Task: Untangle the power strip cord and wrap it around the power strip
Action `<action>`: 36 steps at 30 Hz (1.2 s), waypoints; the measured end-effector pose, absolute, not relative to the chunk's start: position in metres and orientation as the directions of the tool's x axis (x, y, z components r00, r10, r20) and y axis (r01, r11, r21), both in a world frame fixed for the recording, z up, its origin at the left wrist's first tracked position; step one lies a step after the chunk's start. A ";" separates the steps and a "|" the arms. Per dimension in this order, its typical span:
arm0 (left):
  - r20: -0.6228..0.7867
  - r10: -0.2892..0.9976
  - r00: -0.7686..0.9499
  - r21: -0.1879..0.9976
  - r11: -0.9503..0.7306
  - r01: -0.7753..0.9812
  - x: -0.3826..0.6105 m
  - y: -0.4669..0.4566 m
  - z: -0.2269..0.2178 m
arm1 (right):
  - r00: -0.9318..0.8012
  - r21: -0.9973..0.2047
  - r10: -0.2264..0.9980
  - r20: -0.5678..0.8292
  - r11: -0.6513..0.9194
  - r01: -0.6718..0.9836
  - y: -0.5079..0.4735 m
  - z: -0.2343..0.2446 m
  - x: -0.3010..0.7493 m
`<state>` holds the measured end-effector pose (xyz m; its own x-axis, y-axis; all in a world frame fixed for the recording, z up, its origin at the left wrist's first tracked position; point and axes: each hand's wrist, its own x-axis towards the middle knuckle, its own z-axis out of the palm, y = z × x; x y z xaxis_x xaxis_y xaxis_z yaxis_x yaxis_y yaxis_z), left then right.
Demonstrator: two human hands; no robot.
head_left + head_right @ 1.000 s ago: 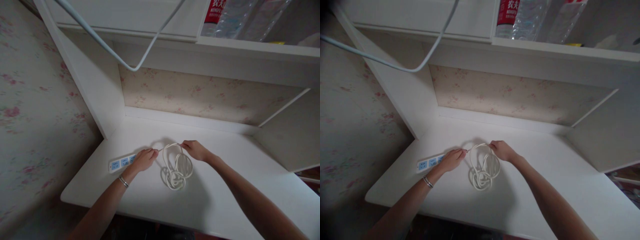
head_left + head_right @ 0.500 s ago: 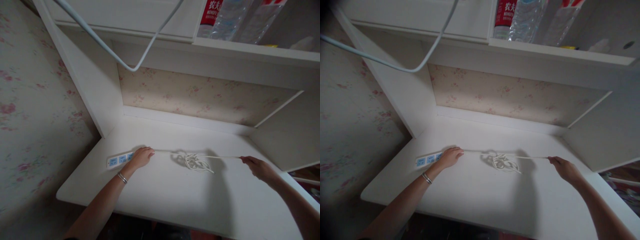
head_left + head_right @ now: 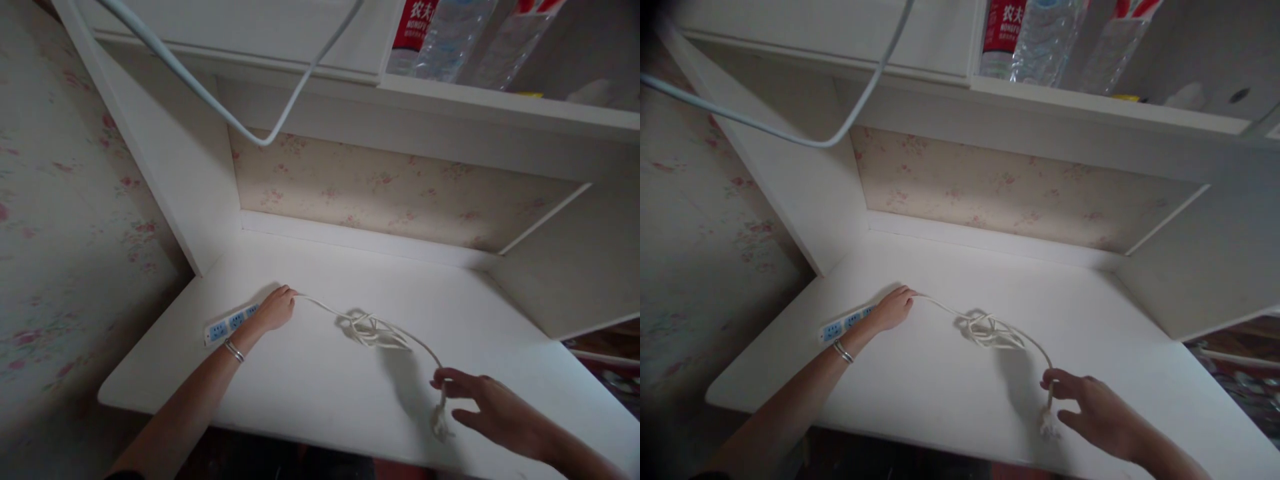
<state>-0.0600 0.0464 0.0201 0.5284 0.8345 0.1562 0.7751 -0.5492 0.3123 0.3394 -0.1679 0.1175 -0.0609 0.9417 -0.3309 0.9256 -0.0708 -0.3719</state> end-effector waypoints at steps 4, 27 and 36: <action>0.151 0.839 0.522 0.261 -0.544 0.798 -0.067 0.048 0.023 | -0.109 -0.205 0.951 -0.290 0.049 0.978 -0.153 0.119 0.312; 0.027 0.947 0.319 0.315 -0.311 0.897 -0.052 0.035 0.023 | -0.015 -0.930 0.957 -0.288 -0.276 0.243 0.018 0.027 0.071; 0.034 0.938 0.346 0.357 -0.335 0.872 -0.051 0.030 0.030 | -0.176 -0.849 0.958 -0.226 -0.105 0.518 0.011 0.034 0.087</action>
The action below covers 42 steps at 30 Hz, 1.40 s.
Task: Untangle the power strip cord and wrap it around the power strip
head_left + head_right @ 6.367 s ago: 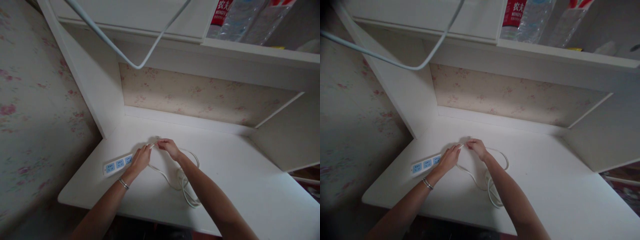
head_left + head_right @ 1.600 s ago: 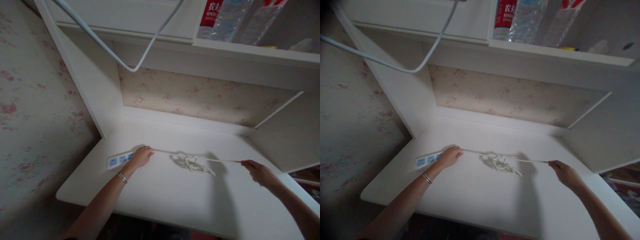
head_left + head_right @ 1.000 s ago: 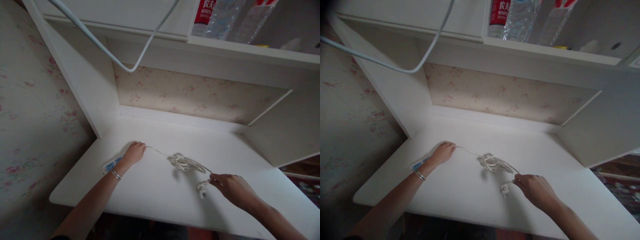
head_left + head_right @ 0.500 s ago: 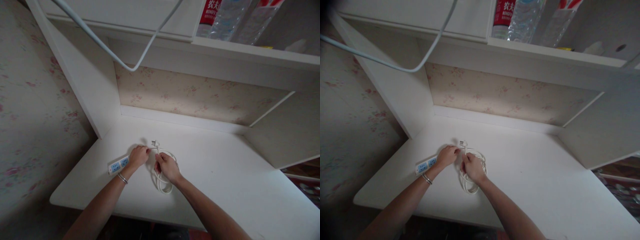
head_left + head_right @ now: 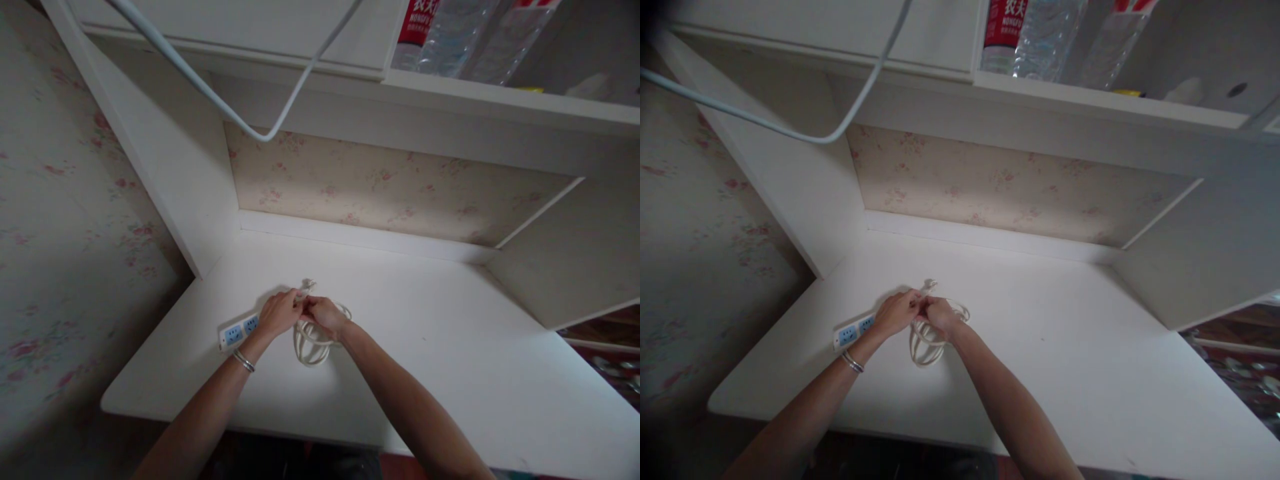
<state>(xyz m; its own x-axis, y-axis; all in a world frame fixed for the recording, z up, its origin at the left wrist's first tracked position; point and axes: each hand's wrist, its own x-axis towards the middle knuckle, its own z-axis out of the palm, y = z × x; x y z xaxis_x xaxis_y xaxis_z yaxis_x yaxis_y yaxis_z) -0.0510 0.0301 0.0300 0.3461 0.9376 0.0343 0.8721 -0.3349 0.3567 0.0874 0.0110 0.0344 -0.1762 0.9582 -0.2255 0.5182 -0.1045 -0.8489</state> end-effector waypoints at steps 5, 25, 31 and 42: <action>0.080 0.931 0.356 0.321 -0.362 0.875 -0.050 0.026 0.029 | -0.237 -0.614 0.960 -0.151 0.097 0.783 0.005 0.055 0.114; 0.091 0.878 0.470 0.254 -0.477 0.841 -0.046 0.027 0.026 | -0.406 -0.064 0.889 -0.211 0.402 0.913 -0.035 0.049 0.132; 0.086 0.853 0.515 0.232 -0.520 0.822 -0.049 0.023 0.027 | -0.374 -0.077 0.921 -0.110 0.367 0.927 -0.005 0.041 0.135; 0.061 0.798 0.599 0.216 -0.596 0.773 -0.055 0.018 0.027 | -0.624 -0.132 0.779 -0.060 0.613 0.779 0.021 0.044 0.139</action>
<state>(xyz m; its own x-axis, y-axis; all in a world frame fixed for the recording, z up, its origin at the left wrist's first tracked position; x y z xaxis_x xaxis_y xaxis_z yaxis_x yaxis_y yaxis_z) -0.0553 0.0183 0.0271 0.5990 0.7984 0.0611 0.7729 -0.5964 0.2165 0.1387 0.0211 0.0438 -0.6239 0.7793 -0.0596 0.7787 0.6133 -0.1323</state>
